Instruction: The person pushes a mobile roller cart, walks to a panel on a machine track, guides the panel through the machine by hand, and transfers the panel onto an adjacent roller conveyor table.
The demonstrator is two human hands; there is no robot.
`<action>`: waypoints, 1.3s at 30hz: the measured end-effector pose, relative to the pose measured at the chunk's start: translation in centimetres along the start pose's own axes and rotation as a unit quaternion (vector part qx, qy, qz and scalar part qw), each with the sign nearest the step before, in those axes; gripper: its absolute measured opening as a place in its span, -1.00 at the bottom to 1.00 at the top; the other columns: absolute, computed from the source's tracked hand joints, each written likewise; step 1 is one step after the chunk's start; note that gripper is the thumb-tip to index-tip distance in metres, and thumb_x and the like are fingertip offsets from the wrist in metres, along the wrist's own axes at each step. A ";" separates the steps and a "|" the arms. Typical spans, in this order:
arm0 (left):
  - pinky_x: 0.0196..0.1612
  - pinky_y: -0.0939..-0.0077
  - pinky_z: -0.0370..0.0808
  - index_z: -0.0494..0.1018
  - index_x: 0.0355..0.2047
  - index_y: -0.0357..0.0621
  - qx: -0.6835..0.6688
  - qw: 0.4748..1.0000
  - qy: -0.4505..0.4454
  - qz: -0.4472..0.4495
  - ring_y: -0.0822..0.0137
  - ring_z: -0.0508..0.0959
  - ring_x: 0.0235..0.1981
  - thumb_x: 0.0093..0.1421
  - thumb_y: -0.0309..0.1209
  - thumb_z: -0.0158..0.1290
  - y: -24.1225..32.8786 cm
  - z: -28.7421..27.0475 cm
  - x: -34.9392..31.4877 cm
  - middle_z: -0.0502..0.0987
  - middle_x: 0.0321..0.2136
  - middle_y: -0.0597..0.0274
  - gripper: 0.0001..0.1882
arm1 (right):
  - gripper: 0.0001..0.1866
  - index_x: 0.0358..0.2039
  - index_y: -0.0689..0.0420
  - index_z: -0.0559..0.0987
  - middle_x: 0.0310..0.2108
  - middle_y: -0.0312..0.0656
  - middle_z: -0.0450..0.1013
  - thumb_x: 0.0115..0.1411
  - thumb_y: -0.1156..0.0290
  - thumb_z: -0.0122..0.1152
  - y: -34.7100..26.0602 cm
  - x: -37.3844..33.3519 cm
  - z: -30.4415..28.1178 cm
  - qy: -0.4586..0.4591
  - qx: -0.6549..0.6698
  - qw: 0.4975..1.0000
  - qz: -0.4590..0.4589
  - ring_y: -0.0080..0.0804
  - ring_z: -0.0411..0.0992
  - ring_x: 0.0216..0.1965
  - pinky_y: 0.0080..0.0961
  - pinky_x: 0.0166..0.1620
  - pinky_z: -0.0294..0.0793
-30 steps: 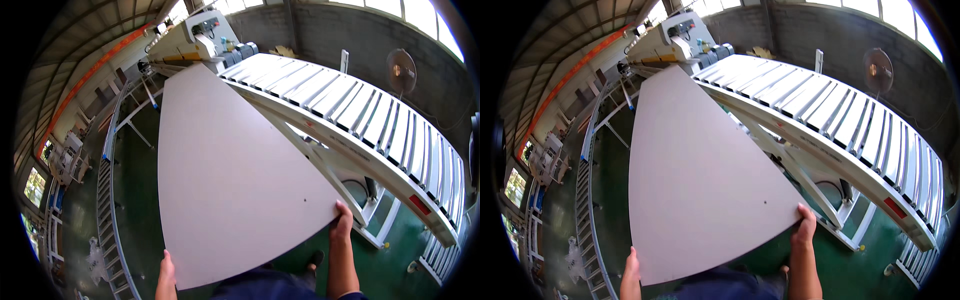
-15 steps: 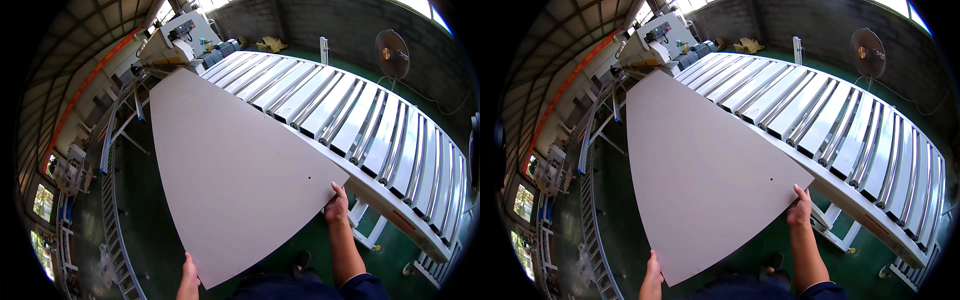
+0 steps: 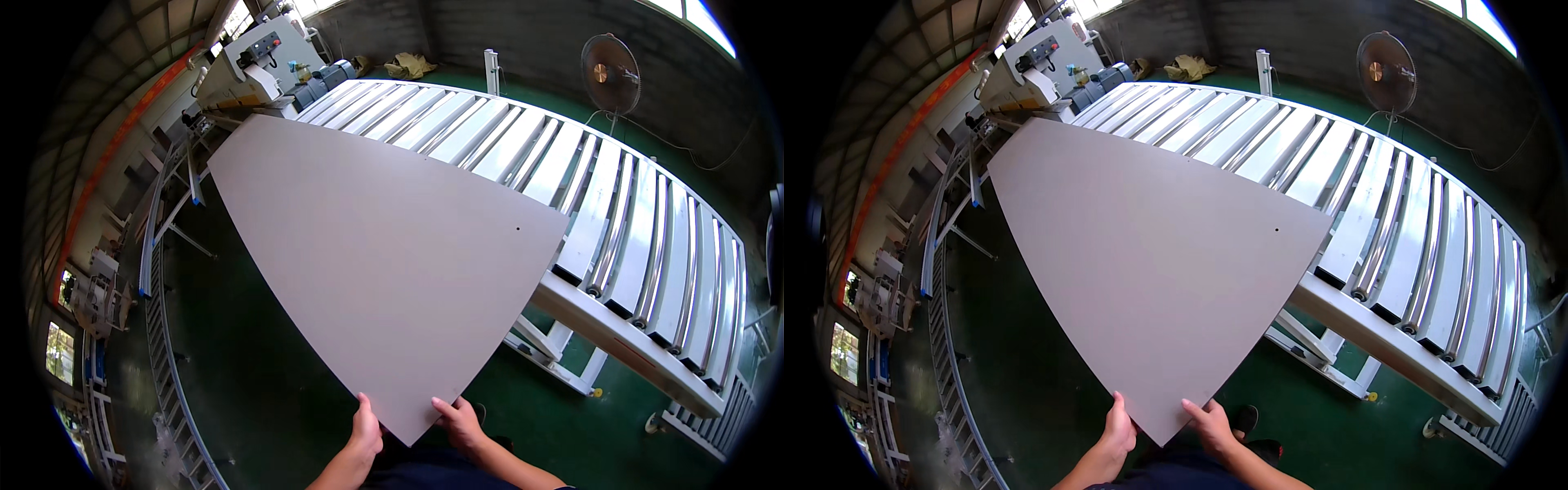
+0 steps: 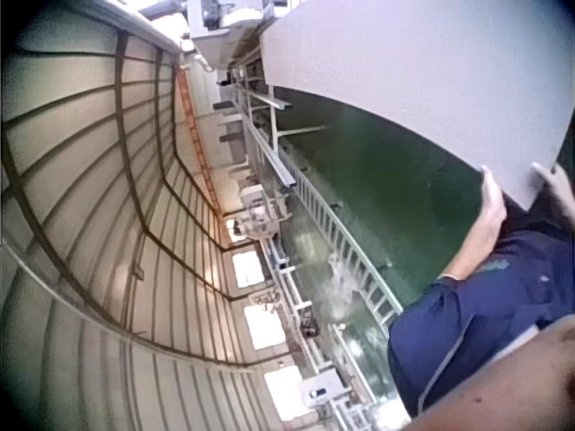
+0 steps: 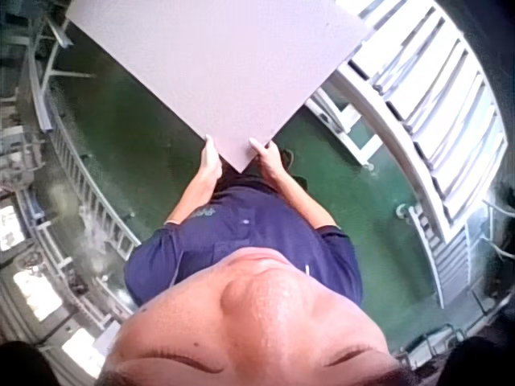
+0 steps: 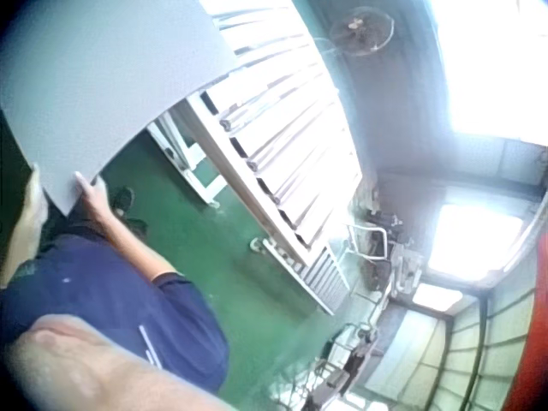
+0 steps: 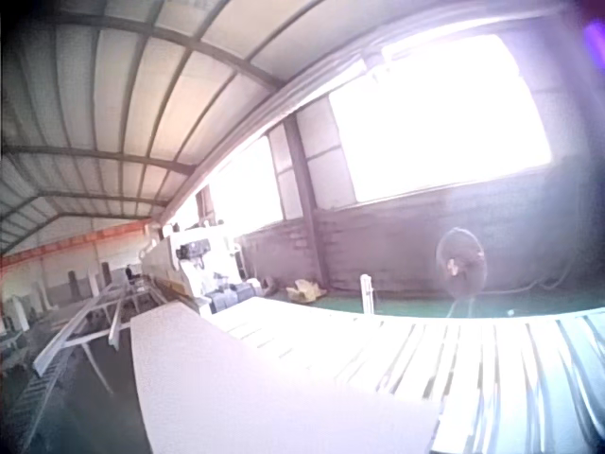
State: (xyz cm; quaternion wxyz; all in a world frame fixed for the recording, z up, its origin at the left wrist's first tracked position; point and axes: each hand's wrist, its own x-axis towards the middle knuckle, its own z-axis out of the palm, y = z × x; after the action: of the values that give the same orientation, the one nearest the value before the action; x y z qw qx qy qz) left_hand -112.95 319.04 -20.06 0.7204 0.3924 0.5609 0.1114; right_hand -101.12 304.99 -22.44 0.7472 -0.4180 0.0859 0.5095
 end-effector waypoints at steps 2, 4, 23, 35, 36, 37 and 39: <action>0.08 0.13 0.37 0.18 0.17 -0.17 0.008 1.000 -0.022 -0.007 0.12 0.36 0.11 0.37 0.10 -0.56 -0.8 2.0 0.7 0.33 0.12 0.09 -0.33 | -0.47 0.00 0.38 0.38 -0.05 -0.08 0.41 0.12 0.32 0.30 0.5 0.5 -0.6 0.050 0.007 0.998 -0.038 -0.32 0.37 -0.04 -0.40 0.07 0.31; 0.05 0.16 0.40 0.19 0.17 -0.15 0.006 0.997 -0.074 -0.024 0.16 0.38 0.09 0.37 0.10 -0.54 -0.3 4.3 0.3 0.35 0.10 0.10 -0.34 | -0.48 0.01 0.36 0.36 -0.05 -0.07 0.41 0.15 0.29 0.27 -0.5 1.1 -0.9 0.107 0.029 0.991 -0.070 -0.30 0.38 -0.05 -0.36 0.06 0.34; 0.33 0.17 0.08 -0.02 0.29 -0.22 -0.127 0.811 -0.516 -0.246 0.12 0.12 0.30 0.37 -0.01 -0.32 2.6 6.6 9.3 0.08 0.29 0.05 -0.34 | -0.61 -0.09 0.35 0.46 -0.17 -0.14 0.49 0.26 0.26 0.15 -6.8 5.8 -2.1 0.346 0.013 0.914 -0.210 -0.34 0.45 -0.15 -0.41 -0.06 0.43; 0.31 0.17 0.13 0.02 0.25 -0.31 -0.126 0.808 -0.526 -0.234 0.10 0.17 0.27 0.39 -0.17 -0.29 1.9 12.7 12.7 0.16 0.23 -0.01 -0.44 | -0.47 -0.17 0.43 0.49 -0.21 -0.06 0.50 0.18 0.10 0.24 -10.9 9.6 -6.9 0.368 -0.042 0.908 -0.198 -0.29 0.46 -0.20 -0.34 -0.09 0.45; 0.31 0.17 0.13 0.02 0.25 -0.31 -0.125 0.806 -0.528 -0.236 0.10 0.17 0.27 0.39 -0.17 -0.29 1.8 12.9 12.9 0.16 0.23 -0.01 -0.44 | -0.46 -0.18 0.43 0.49 -0.22 -0.07 0.49 0.18 0.10 0.24 -11.1 9.7 -6.5 0.365 -0.038 0.909 -0.200 -0.31 0.45 -0.21 -0.36 -0.09 0.44; 0.31 0.16 0.14 0.02 0.24 -0.31 -0.125 0.813 -0.519 -0.230 0.09 0.19 0.26 0.39 -0.17 -0.28 1.8 13.0 13.1 0.16 0.23 -0.01 -0.44 | -0.46 -0.18 0.43 0.49 -0.22 -0.07 0.49 0.18 0.10 0.24 -11.0 9.9 -6.7 0.368 -0.037 0.907 -0.202 -0.31 0.45 -0.21 -0.36 -0.09 0.44; 0.30 0.15 0.15 0.02 0.24 -0.32 -0.123 0.818 -0.513 -0.228 0.07 0.20 0.26 0.39 -0.17 -0.27 1.7 13.5 13.2 0.17 0.23 -0.01 -0.44 | -0.46 -0.19 0.43 0.49 -0.22 -0.08 0.49 0.17 0.08 0.25 -10.9 10.5 -7.5 0.356 -0.043 0.908 -0.218 -0.32 0.45 -0.22 -0.37 -0.10 0.44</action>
State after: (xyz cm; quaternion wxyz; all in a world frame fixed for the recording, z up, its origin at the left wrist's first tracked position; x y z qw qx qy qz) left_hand -95.84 322.21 -27.57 0.9510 0.1612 0.1651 -0.2056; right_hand -84.93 305.46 -27.13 0.7407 -0.6114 0.2315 0.1547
